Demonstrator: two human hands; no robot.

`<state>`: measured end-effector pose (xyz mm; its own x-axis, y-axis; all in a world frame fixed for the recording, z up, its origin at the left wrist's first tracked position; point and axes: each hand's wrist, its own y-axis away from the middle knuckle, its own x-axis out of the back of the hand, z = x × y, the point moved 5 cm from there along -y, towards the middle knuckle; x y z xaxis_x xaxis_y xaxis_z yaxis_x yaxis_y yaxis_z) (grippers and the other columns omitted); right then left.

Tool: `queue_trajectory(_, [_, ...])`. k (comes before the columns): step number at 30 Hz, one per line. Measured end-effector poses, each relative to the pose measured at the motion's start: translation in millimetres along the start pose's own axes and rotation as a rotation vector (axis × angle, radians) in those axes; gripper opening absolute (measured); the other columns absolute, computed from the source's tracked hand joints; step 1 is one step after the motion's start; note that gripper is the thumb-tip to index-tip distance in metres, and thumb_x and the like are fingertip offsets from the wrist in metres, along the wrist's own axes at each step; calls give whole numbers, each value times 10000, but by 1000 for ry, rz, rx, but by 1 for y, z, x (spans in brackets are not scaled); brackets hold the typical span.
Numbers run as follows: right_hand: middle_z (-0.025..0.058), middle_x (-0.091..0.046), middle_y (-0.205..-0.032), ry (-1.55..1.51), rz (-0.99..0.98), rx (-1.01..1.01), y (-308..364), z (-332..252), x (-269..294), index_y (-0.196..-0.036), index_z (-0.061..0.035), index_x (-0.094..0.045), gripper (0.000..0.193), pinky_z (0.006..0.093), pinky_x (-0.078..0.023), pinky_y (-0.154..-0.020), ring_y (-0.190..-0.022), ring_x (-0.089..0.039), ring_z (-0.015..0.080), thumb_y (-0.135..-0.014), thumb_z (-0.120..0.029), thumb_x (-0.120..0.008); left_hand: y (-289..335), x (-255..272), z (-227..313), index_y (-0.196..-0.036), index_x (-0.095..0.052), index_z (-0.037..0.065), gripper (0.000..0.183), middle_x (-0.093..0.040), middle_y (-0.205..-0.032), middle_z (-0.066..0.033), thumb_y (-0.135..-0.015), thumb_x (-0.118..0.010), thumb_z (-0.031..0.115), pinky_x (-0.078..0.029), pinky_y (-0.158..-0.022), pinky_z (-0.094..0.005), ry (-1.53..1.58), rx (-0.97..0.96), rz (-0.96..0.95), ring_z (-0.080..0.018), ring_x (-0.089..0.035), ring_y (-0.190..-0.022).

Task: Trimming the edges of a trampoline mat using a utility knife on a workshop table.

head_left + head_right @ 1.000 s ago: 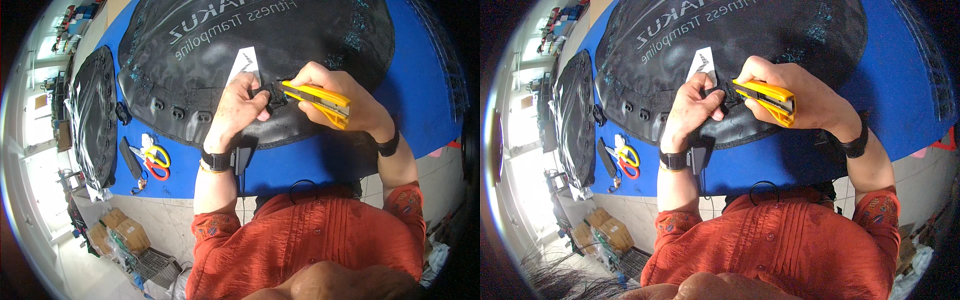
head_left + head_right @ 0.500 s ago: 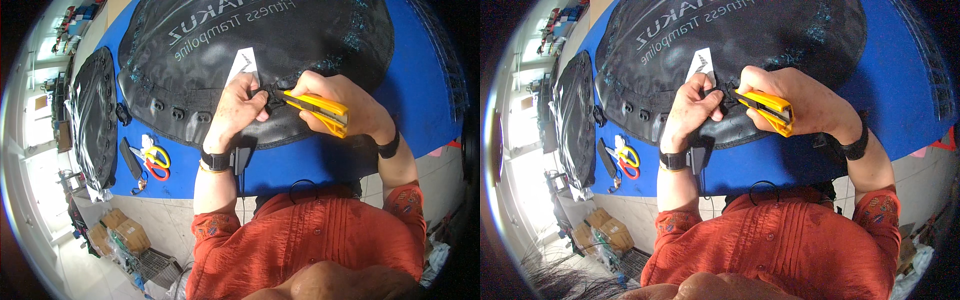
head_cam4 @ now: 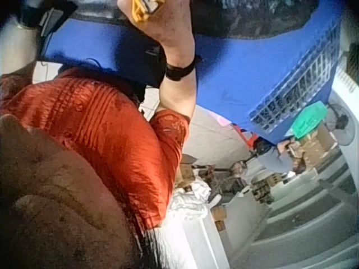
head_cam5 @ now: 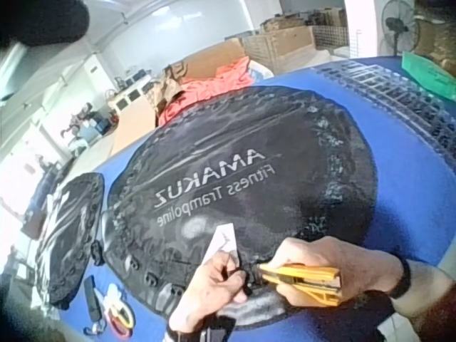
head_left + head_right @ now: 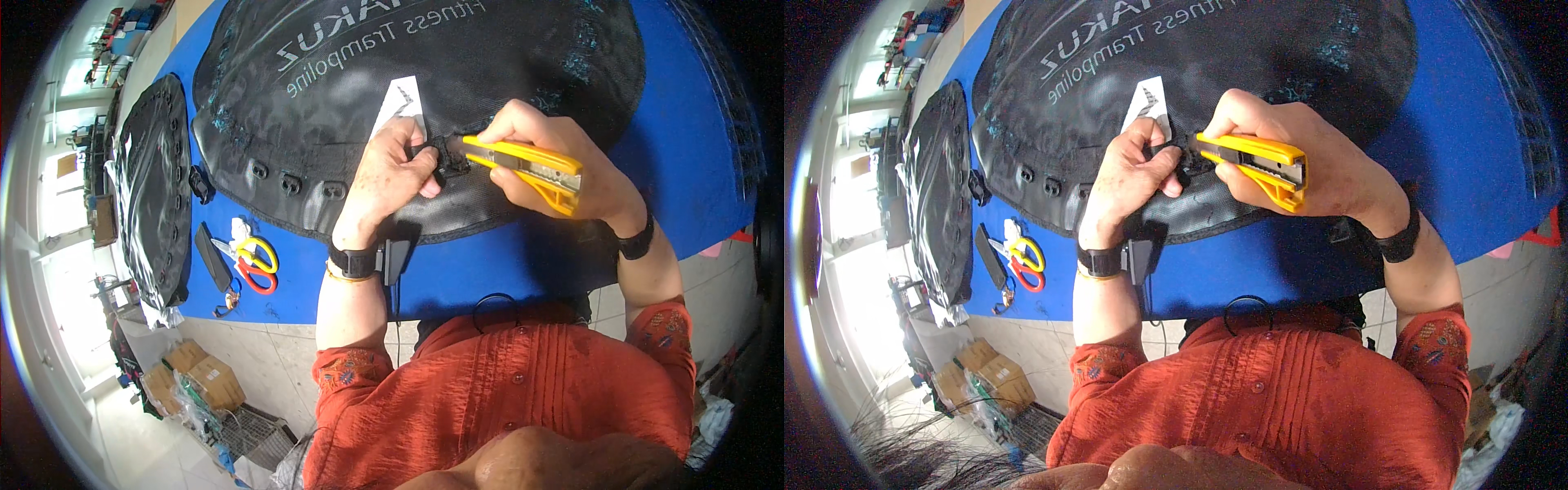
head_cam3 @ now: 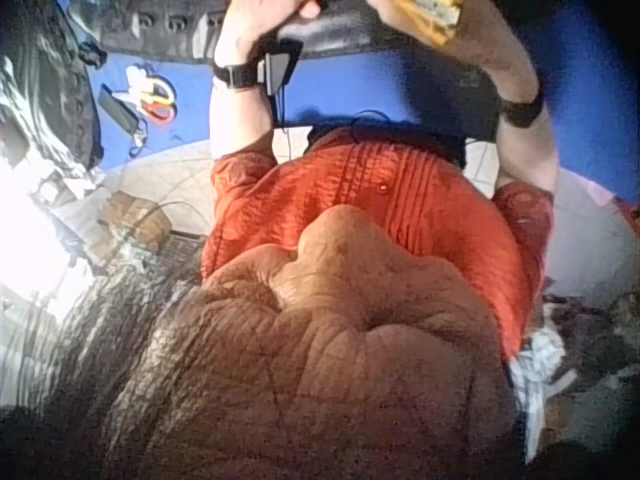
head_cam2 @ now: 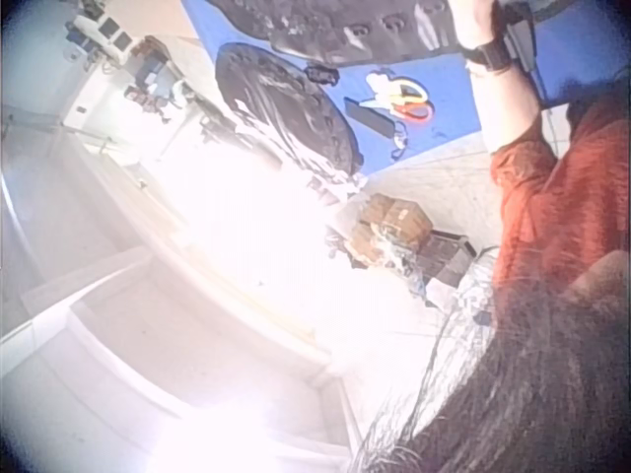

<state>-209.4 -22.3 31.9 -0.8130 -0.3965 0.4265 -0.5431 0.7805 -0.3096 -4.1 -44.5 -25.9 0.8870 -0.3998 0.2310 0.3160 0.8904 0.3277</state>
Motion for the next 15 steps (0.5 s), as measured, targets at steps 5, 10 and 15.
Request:
queue_trajectory(5, [113, -674, -903, 41, -37, -36, 0, 7, -4, -1103, -19, -554, 273, 293, -537, -715, -784, -704, 205, -901, -129, -702, 2, 1, 0, -892, -476, 50, 178, -573, -712, -9, -943, -642, 8, -498, -524, -242, -4, 9, 5, -102, -633, -557])
queue_trajectory(10, [126, -678, -916, 66, -37, -61, 1, 11, -6, -1116, -16, -552, 287, 308, -548, -732, -806, -713, 243, -898, -126, -704, 2, 0, 1, -898, -479, 50, 173, -571, -715, -5, -944, -641, 8, -499, -521, -245, -17, -5, 7, -98, -631, -556])
queue_trajectory(15, [128, -683, -923, 84, -25, -41, 1, 10, -7, -1124, -18, -551, 295, 311, -550, -734, -811, -716, 249, -895, -124, -706, 1, 1, -2, -903, -471, 57, 183, -563, -709, 1, -945, -644, 12, -500, -519, -246, -6, 8, 6, -98, -632, -557])
